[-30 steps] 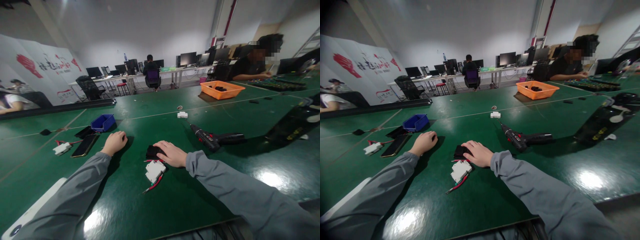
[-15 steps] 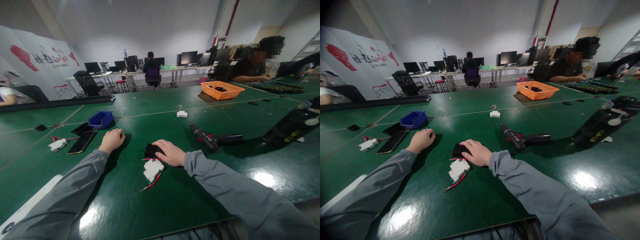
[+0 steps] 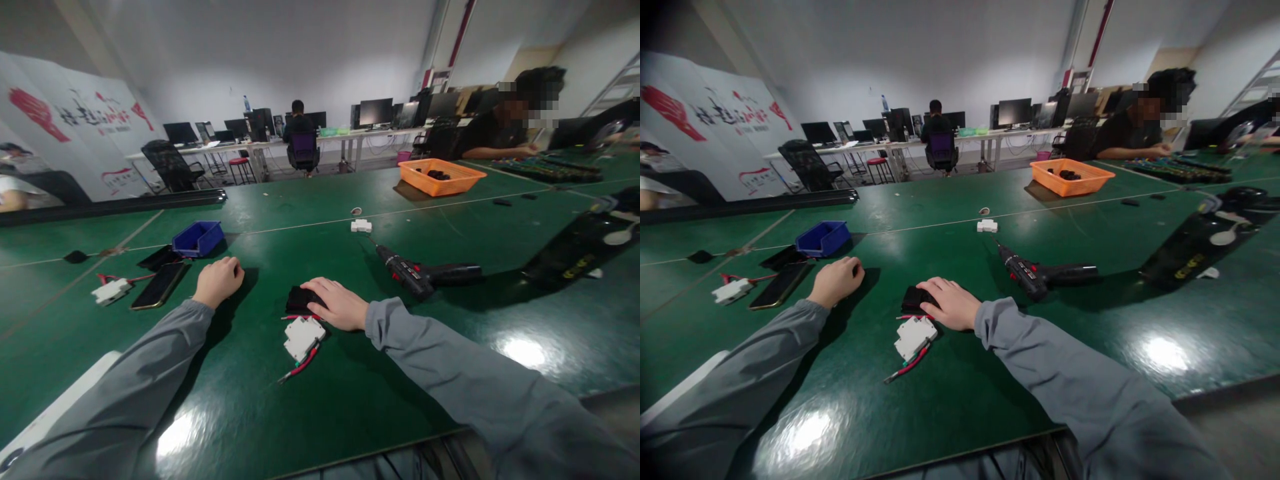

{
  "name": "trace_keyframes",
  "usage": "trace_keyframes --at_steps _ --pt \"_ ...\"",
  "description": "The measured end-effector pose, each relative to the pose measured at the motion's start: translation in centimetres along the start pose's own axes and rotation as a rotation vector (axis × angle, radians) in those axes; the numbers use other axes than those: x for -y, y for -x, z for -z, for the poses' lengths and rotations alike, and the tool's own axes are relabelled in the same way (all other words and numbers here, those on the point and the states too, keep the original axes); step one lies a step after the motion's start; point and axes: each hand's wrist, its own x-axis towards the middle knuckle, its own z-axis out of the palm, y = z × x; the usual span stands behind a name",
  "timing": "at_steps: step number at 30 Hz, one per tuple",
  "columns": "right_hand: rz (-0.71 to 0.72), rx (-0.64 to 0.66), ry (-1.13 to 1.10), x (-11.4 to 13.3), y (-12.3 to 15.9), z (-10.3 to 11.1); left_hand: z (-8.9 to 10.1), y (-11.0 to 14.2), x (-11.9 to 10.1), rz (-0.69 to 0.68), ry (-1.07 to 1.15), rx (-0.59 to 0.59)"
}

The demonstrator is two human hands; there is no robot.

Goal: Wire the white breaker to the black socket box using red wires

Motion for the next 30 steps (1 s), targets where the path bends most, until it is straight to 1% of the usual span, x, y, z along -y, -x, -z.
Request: trace_keyframes --at_steps 5,9,11,14,15,17,19,21,23,25,27,30 --pt "0.008 -0.007 0.011 -0.1 0.0 -0.1 0.5 0.3 0.0 -0.028 0.004 0.041" --pt "0.007 -0.011 0.026 -0.1 0.1 -0.1 0.4 0.7 -0.1 -0.072 -0.035 0.054" --pt "0.006 -0.015 0.035 -0.1 0.1 -0.2 0.4 1.0 -0.2 -0.089 -0.039 -0.004" --pt "0.006 -0.018 0.042 -0.2 0.2 -0.3 0.9 1.5 0.4 -0.106 -0.004 -0.144" --pt "0.005 -0.018 0.044 -0.2 0.2 -0.3 1.3 1.8 0.7 -0.113 0.011 -0.173" --pt "0.002 -0.018 0.046 -0.3 0.2 -0.3 2.1 2.8 1.8 -0.122 0.038 -0.188" --pt "-0.003 -0.015 0.046 -0.4 0.2 -0.4 2.8 4.4 2.9 -0.132 0.064 -0.164" --pt "-0.004 -0.012 0.045 -0.4 0.2 -0.5 3.0 6.4 3.8 -0.143 0.096 -0.124" --pt "0.0 -0.011 0.041 -0.4 0.2 -0.5 2.6 8.3 4.4 -0.166 0.144 -0.072" --pt "0.003 -0.012 0.037 -0.4 0.2 -0.6 1.8 9.8 4.7 -0.177 0.211 -0.038" --pt "-0.001 -0.01 0.034 -0.3 0.2 -0.5 0.9 10.6 4.9 -0.164 0.285 -0.036" --pt "-0.014 -0.003 0.033 -0.2 0.1 -0.4 0.3 10.8 5.0 -0.15 0.354 -0.043"
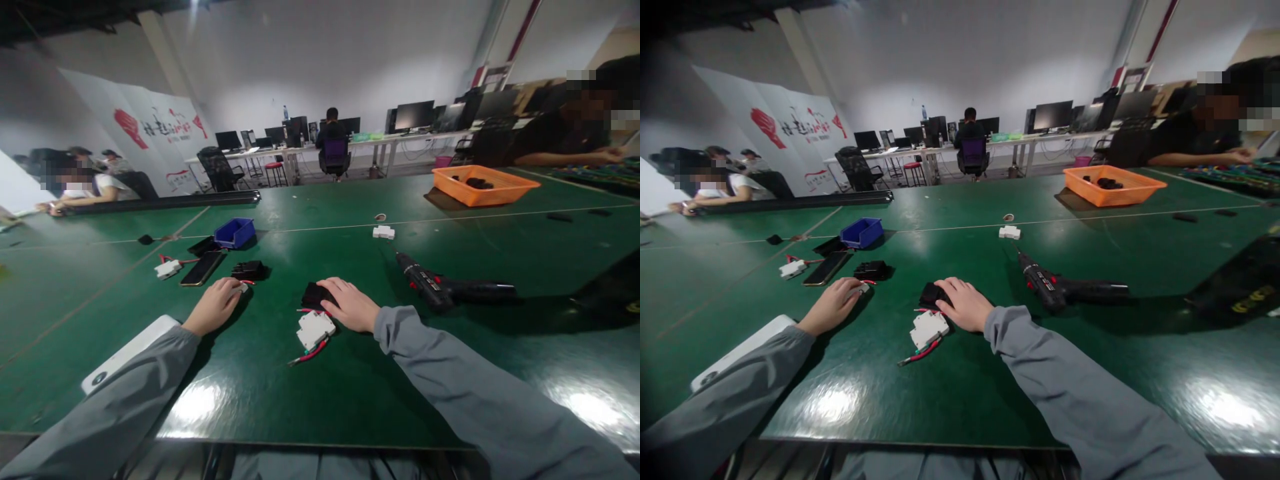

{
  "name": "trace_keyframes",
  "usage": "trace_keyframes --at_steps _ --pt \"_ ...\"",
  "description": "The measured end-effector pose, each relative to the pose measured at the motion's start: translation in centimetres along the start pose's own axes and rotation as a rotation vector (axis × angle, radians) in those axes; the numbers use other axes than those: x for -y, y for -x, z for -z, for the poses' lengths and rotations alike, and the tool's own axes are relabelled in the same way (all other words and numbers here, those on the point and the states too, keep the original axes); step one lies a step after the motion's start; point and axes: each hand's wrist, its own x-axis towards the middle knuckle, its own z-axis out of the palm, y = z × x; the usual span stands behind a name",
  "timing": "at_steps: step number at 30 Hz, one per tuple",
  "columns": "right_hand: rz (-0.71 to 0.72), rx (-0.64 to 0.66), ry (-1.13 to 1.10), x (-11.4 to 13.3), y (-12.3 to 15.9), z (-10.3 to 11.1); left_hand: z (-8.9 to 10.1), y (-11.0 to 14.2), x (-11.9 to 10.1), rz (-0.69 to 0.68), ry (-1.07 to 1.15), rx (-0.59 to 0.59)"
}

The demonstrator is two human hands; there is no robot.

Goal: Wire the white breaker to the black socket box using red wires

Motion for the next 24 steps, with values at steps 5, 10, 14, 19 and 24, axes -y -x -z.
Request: trace_keyframes --at_steps 5,10,14,19,24 --pt "-0.016 0.023 -0.003 0.1 -0.1 0.2 0.2 0.2 -0.2 0.019 0.053 0.02" --pt "-0.035 0.025 -0.01 0.0 -0.1 0.0 0.2 0.7 -0.5 0.02 0.098 0.068" --pt "-0.043 0.027 -0.016 -0.1 -0.1 0.0 0.4 0.4 -0.6 -0.001 0.099 0.082" --pt "-0.055 0.033 -0.021 0.0 -0.2 0.1 0.9 -0.2 -0.8 0.014 0.083 0.051" --pt "-0.063 0.031 -0.018 0.0 -0.2 0.1 0.9 -0.7 -0.6 0.013 0.111 0.018"
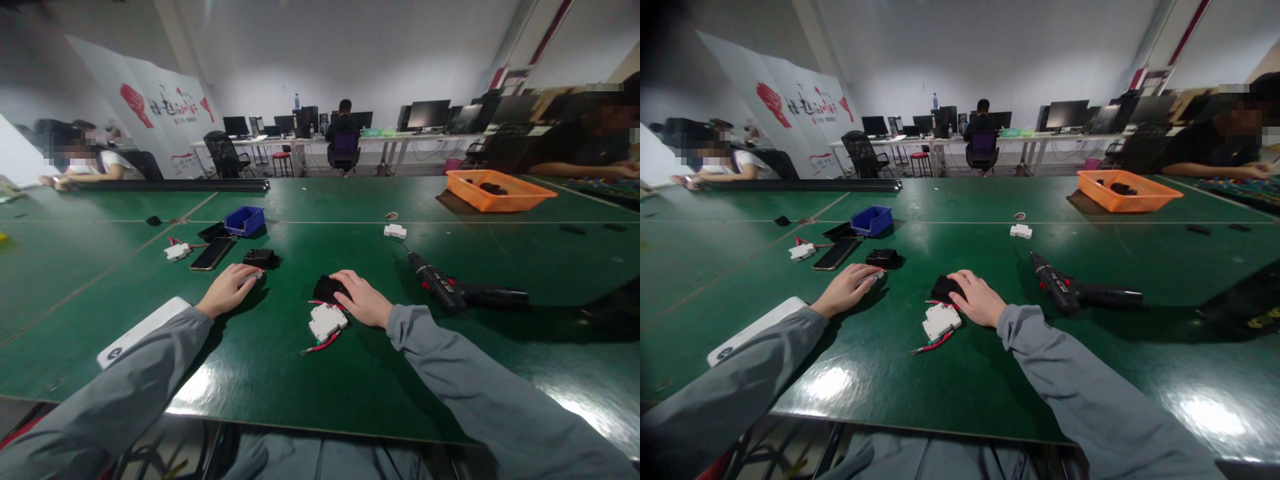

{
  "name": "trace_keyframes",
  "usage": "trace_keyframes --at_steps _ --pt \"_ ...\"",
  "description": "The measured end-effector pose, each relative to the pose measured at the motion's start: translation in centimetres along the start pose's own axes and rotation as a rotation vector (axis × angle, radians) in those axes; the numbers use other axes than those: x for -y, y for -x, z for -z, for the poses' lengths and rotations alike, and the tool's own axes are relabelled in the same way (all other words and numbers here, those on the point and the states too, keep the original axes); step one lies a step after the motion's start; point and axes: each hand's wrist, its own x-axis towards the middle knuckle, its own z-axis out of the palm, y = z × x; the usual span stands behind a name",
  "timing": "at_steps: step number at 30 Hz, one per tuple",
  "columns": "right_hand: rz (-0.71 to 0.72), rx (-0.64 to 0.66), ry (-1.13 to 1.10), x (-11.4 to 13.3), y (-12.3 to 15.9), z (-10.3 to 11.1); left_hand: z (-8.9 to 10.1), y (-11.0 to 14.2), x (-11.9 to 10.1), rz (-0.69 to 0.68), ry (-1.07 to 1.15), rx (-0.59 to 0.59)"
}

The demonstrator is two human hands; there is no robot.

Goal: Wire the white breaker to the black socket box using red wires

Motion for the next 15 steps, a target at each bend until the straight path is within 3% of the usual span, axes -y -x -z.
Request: trace_keyframes --at_steps 8,13,15 --pt "-0.003 0.01 0.002 0.0 0.0 0.0 0.2 -1.2 -0.1 -0.026 -0.072 -0.007" --pt "-0.002 0.013 0.009 0.2 0.0 0.2 -0.1 -0.7 0.6 0.111 -0.166 -0.194" --pt "0.007 0.012 0.012 0.2 0.1 0.2 -0.7 -0.6 1.4 0.151 -0.142 -0.186"
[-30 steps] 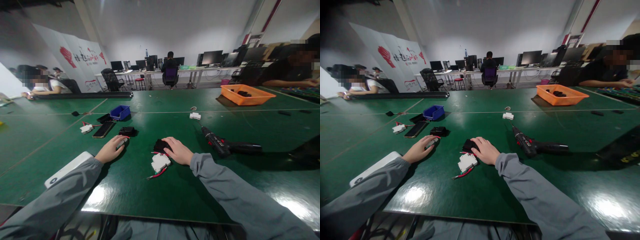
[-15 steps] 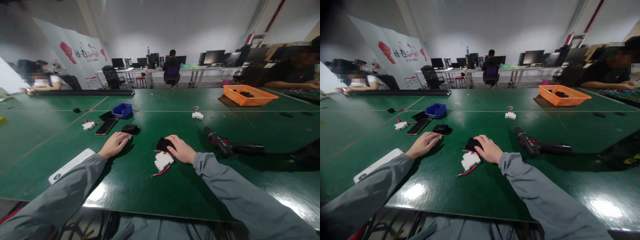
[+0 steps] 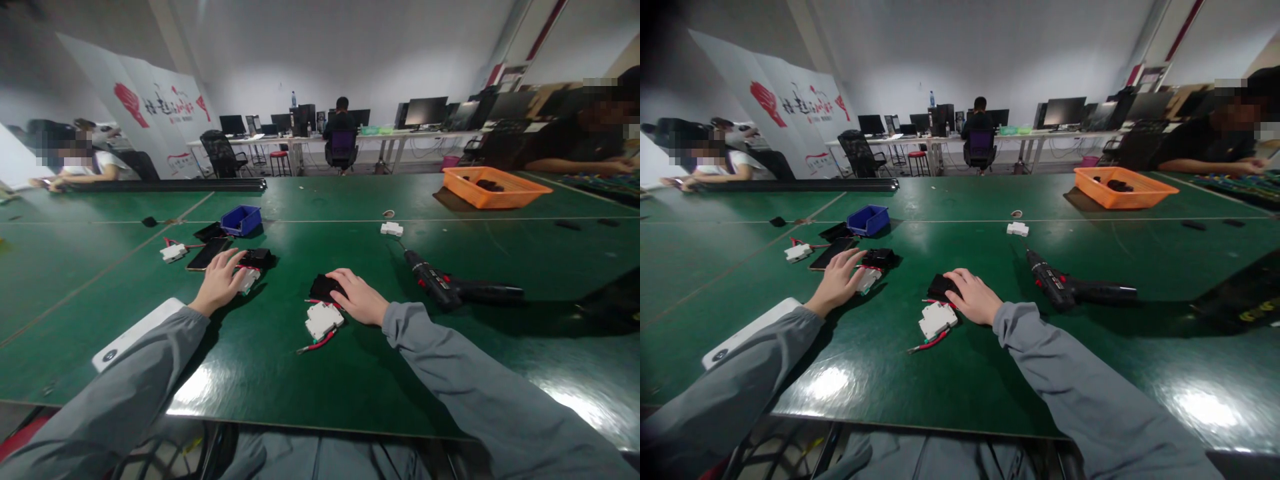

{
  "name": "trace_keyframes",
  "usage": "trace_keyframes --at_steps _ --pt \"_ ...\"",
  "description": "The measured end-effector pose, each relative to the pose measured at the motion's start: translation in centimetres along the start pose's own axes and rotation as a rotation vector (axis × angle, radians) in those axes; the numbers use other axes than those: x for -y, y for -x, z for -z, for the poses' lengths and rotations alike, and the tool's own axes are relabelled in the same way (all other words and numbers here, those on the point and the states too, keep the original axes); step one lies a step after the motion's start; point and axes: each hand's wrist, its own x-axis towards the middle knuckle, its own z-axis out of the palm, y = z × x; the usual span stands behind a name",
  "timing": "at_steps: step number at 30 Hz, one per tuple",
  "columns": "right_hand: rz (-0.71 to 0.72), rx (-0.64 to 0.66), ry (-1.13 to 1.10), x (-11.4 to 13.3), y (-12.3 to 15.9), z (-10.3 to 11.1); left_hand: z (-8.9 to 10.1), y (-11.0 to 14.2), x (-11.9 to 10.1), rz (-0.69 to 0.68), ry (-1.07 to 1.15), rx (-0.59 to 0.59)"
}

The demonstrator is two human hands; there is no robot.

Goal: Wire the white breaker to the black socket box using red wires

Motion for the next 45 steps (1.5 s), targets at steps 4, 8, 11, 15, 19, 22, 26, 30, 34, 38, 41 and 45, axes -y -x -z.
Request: trace_keyframes --at_steps 4,8,11,15,19,22,26,30,34,38,41,45 --pt "0.004 -0.007 -0.001 0.0 0.1 0.0 -1.7 -0.7 1.4 0.085 0.085 0.112" --pt "0.017 -0.022 -0.012 0.0 0.1 0.0 -2.8 -2.1 2.0 0.059 0.155 0.217" --pt "0.033 -0.028 -0.015 0.0 0.2 0.1 -3.3 -3.1 1.7 0.042 0.158 0.255" --pt "0.037 -0.043 -0.015 0.0 0.1 0.1 -4.4 -4.5 0.5 0.002 0.177 0.237" --pt "0.044 -0.054 -0.027 0.1 0.1 0.2 -6.1 -6.9 -1.6 -0.027 0.205 0.247" --pt "0.054 -0.061 -0.048 0.1 0.0 0.3 -7.7 -9.5 -3.7 -0.049 0.234 0.263" --pt "0.047 -0.074 -0.054 0.0 0.1 0.3 -10.4 -13.7 -7.2 -0.106 0.285 0.289" --pt "0.036 -0.082 -0.044 -0.1 0.0 0.4 -13.5 -18.1 -10.8 -0.211 0.322 0.325" --pt "0.028 -0.08 -0.039 -0.2 0.0 0.5 -16.7 -22.1 -14.2 -0.321 0.363 0.359" --pt "0.028 -0.072 -0.044 -0.4 0.0 0.6 -19.2 -25.0 -17.1 -0.405 0.406 0.354" --pt "0.031 -0.075 -0.047 -0.5 0.0 0.6 -20.4 -26.6 -18.7 -0.428 0.418 0.369" --pt "0.031 -0.072 -0.028 -0.5 0.0 0.6 -21.3 -28.2 -20.0 -0.451 0.425 0.377"
